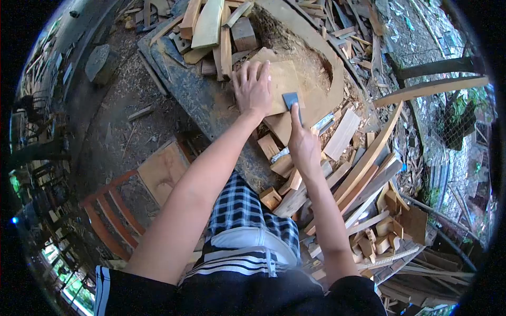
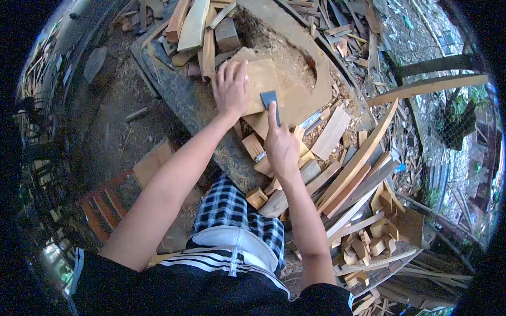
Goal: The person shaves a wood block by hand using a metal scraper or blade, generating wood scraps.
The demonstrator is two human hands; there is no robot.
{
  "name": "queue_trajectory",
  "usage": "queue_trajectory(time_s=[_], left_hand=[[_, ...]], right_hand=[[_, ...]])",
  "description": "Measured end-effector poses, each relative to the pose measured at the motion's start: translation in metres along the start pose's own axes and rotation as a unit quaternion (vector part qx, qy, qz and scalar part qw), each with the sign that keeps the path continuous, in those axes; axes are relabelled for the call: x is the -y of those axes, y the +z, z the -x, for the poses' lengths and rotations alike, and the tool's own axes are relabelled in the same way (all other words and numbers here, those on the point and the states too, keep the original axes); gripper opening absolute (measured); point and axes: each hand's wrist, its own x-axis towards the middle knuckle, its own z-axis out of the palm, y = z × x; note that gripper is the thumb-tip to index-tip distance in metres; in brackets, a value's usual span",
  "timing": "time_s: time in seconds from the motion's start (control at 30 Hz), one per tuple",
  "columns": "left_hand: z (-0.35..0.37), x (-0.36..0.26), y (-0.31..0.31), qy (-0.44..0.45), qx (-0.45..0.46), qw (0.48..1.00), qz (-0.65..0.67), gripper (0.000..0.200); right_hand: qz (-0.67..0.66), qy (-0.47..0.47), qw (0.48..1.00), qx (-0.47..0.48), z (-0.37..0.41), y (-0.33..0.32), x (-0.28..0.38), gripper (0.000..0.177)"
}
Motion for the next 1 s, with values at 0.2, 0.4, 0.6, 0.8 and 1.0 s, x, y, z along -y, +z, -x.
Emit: queue_trajectory(time_s=[0.2, 0.4, 0.6, 0.8, 1.0], left_hand=[[0.005, 0.002, 0.001, 0.009, 0.004, 1.0, -0.004, 0.042], [0.007, 0.001, -0.003, 0.0, 0.002, 1.0, -0.001, 0.042], [0.006, 0.0, -0.002, 0.017, 0.0, 1.0, -0.007, 0.041], [0.004, 0.003, 0.004, 0.018, -0.006, 1.0, 0.006, 0.04], [0.003, 0.006, 0.008, 0.035, -0.007, 0.999, -0.019, 0.044]], right_hand=[[-0.054, -0.021, 0.996, -0.067, -0.057, -0.001, 0.005, 0.062], [-0.027, -0.012, 1.0, -0.006, -0.014, -0.007, 0.0, 0.059], [-0.053, 0.008, 0.998, 0.013, -0.022, -0.012, -0.008, 0.058], [-0.079, 0.025, 0.997, 0.011, -0.047, -0.014, 0.001, 0.047], [-0.183, 0.086, 0.979, -0.018, -0.018, -0.004, -0.021, 0.05]])
